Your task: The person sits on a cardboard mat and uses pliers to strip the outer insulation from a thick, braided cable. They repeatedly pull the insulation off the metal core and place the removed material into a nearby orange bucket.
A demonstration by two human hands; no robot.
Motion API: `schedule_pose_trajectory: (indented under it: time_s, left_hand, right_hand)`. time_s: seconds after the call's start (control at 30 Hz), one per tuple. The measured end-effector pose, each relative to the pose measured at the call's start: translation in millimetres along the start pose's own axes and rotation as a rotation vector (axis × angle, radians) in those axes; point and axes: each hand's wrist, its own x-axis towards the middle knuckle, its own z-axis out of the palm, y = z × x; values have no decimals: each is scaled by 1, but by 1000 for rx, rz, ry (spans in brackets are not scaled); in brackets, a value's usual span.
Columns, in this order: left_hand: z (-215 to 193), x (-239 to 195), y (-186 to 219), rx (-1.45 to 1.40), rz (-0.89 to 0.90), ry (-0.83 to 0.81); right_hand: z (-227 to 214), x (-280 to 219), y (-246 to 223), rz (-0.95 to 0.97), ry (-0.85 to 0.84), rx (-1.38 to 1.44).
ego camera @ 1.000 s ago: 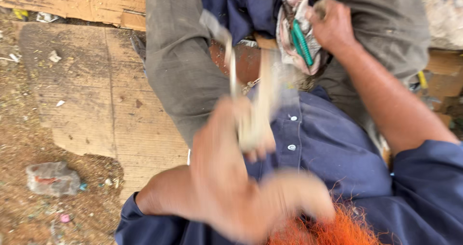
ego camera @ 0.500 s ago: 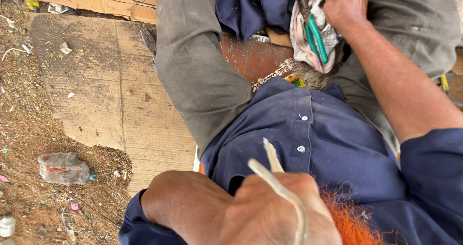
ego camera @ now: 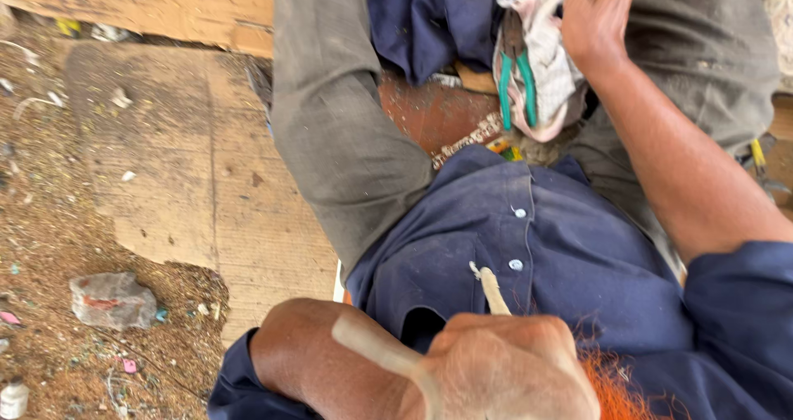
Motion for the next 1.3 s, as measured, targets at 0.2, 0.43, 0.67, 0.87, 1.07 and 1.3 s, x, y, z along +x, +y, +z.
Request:
schedule_pose_trajectory:
  time_s: [0.2, 0.43, 0.67, 0.87, 1.07, 1.3]
  left_hand:
    - [-8, 0, -3, -12, 36, 2]
    - [-6, 3, 6, -116, 77, 111]
    - [-30, 23, 4, -456, 281, 554]
    - [-64, 76, -40, -963, 278, 669]
    - [-120, 135, -182, -1063, -83, 845]
    - [-97, 157, -318, -1235, -414, 626]
  right_hand:
    - [-17, -27, -33, -122, -351, -223]
    - [-88, -37, -104, 87, -512, -48]
    - [-115, -49, -119, 41, -414, -8]
    - [-75, 30, -146, -58, -429, 132]
    - [-97, -6, -46, 93, -403, 114]
    - [-11, -59, 22, -136, -503, -558]
